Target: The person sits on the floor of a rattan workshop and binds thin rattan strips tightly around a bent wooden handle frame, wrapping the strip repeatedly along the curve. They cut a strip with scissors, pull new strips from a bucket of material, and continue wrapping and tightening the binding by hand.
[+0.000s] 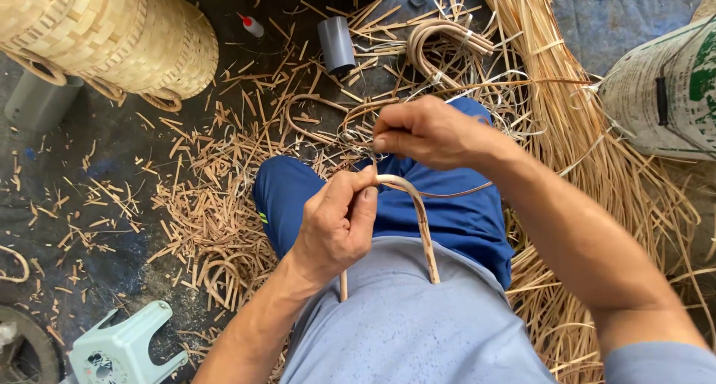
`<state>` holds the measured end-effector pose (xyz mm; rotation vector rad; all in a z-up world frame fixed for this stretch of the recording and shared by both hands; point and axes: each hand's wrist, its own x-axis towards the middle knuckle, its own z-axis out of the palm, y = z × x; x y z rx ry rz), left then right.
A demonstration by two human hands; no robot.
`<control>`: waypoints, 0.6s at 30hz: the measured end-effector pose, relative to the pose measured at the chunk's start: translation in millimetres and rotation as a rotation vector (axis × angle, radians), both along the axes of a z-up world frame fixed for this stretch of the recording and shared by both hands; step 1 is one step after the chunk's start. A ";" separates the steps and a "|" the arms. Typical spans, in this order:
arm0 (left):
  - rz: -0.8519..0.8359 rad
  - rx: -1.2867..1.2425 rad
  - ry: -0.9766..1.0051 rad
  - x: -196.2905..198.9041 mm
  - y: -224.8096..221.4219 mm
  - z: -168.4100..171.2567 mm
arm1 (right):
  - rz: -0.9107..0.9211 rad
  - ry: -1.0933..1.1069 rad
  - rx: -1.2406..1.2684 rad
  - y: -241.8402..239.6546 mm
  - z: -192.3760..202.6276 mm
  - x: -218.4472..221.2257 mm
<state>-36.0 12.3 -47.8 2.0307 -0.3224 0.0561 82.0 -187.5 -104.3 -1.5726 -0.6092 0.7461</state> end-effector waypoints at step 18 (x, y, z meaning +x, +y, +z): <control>-0.022 -0.082 0.236 12.3 19.0 11.6 | -0.288 -0.130 -0.180 12.6 91.4 -119.7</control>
